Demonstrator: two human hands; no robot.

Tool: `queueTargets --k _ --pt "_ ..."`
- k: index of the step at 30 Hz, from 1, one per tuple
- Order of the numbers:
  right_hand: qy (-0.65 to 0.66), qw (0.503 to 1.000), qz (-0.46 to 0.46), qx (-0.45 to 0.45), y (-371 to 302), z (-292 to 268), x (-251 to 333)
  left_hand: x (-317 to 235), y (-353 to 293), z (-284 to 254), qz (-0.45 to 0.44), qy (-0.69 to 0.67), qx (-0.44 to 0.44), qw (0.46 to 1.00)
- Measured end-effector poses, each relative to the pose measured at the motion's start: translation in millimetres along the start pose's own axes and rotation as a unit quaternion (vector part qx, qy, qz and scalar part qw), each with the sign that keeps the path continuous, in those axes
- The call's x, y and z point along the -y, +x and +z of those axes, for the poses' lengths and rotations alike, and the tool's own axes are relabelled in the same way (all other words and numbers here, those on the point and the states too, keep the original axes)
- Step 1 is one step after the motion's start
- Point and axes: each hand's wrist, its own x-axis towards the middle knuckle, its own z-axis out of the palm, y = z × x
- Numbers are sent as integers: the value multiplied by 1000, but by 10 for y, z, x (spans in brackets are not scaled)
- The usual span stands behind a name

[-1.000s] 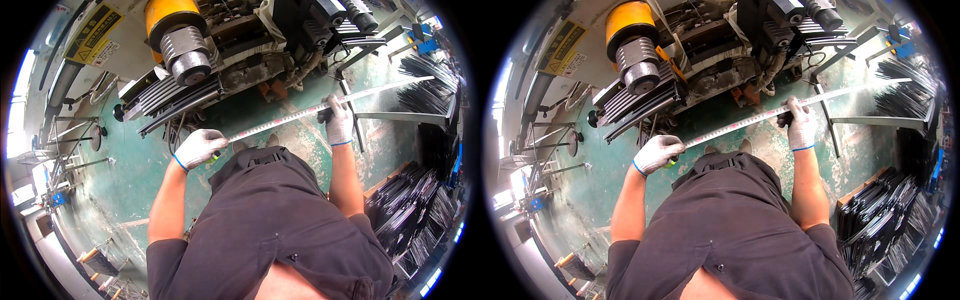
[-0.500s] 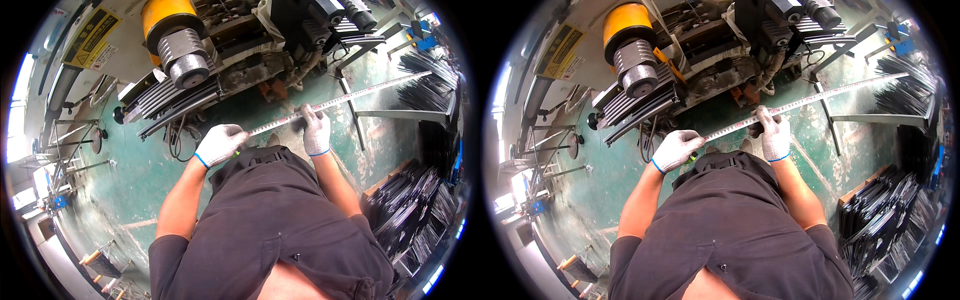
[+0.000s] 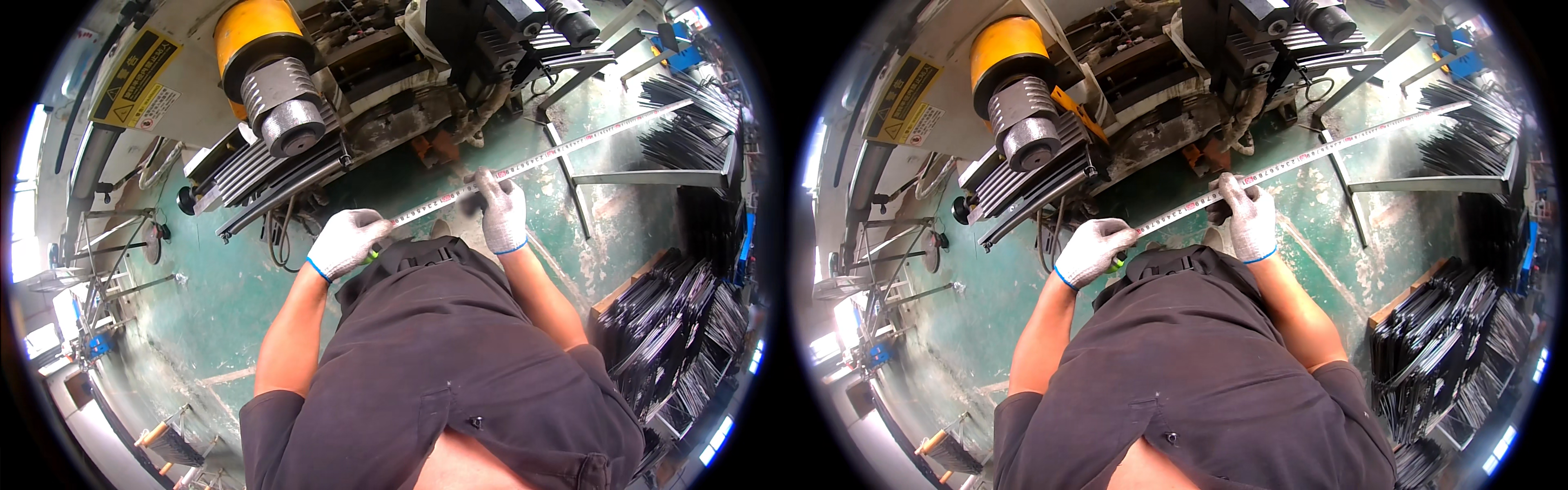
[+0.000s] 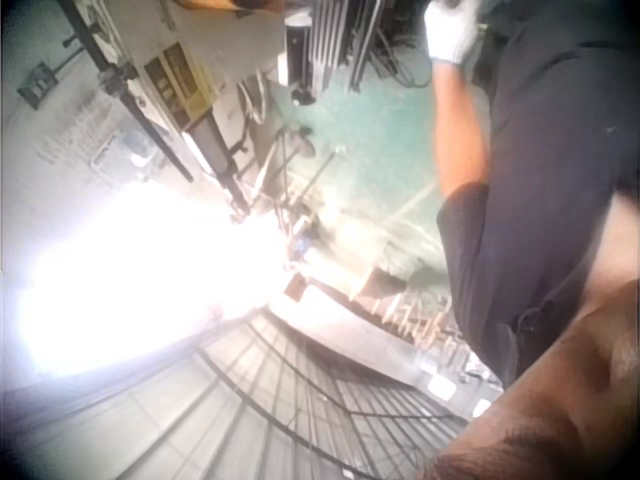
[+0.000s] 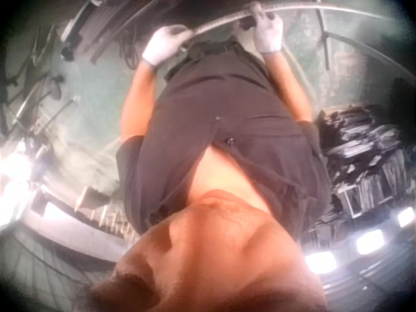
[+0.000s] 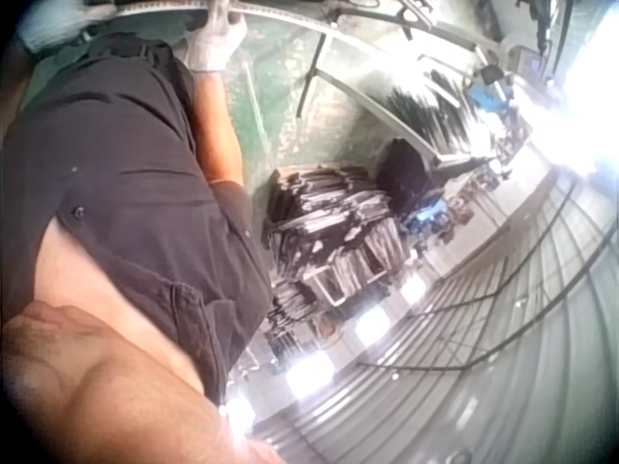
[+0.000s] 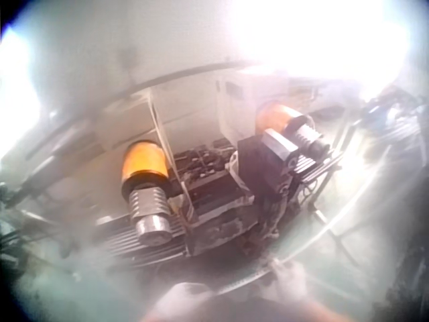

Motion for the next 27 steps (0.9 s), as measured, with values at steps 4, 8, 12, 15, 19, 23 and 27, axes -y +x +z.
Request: queueTargets --k 4,8,12,15,19,23,27 --pt "-12 1000 10 0 -32 23 52 11 10 -19 4 -12 2 1000" --pt "-29 1000 5 0 -53 33 82 25 22 -21 -5 -16 0 1000" --pt "-15 1000 15 -1 -55 48 84 41 33 -25 -8 -14 2 1000" --pt "-5 1000 12 0 -30 28 36 26 23 -33 -7 -15 6 1000" --pt "15 1000 -9 -3 -6 33 -1 18 12 -29 -7 -13 2 1000" --pt "4 1000 -18 -2 2 25 -19 15 17 -27 -14 -17 -1 1000" --pt "8 1000 10 -5 -9 29 -20 56 38 -26 -11 -21 -5 1000"
